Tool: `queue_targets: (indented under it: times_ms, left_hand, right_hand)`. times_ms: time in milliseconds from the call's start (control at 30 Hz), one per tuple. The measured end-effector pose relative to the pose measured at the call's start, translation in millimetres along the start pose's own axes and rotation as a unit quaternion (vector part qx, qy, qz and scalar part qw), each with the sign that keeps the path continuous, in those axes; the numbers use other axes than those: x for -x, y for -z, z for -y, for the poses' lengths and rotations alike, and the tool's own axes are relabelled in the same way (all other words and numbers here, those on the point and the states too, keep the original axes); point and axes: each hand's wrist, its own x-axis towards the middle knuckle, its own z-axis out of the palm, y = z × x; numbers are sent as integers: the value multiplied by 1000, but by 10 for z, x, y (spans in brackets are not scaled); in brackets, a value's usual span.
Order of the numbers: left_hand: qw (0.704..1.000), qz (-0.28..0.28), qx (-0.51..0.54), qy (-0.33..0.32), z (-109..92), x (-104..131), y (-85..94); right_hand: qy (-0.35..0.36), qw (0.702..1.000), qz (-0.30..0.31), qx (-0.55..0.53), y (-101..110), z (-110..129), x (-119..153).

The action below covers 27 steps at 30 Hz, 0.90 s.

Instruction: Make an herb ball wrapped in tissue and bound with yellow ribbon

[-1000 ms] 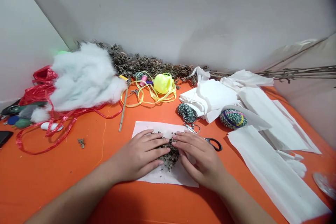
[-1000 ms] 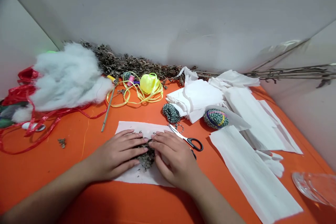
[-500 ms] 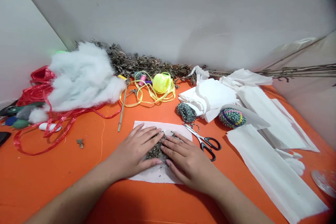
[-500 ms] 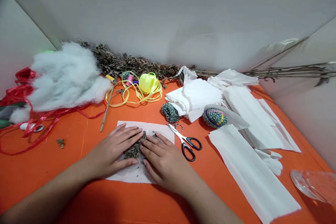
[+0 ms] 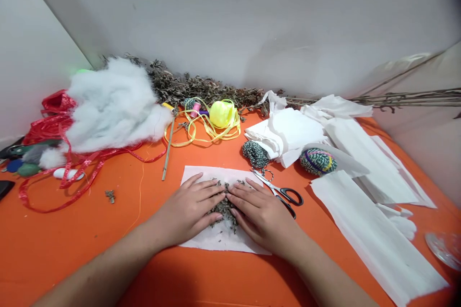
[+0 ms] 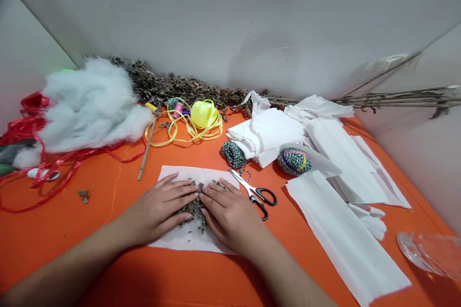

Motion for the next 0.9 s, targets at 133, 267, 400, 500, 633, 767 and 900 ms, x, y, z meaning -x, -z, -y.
queue_targets:
  times_ms: [133,267,400,500,633,767,900]
  left_hand:
    - [998,-58,18,-8,30,18,85]
    - [998,-31,42,-29,26,23,78]
    - [997,-51,50,-24,-6,-5,66]
    - [992,-115,53,-15,-20,-20,106]
    - [989,-139,39,16,-17,-12,140]
    - [993,-81,-6,86,14,0,101]
    - [993,-25,-9,111,36,10,44]
  right_hand:
    - [41,997,-64,-17,69,-25,45]
    - [65,997,-23,-22,26,-19,56]
    - [53,997,-40,-27,-14,29,-1]
    - [21,995,-91,-38,-11,60,-47]
    - [-11,993,-111,-44,-20,48,-53]
    - [-30,996,-77,-28,35,29,-15]
    - [0,999,-28,-26,99,72,-7]
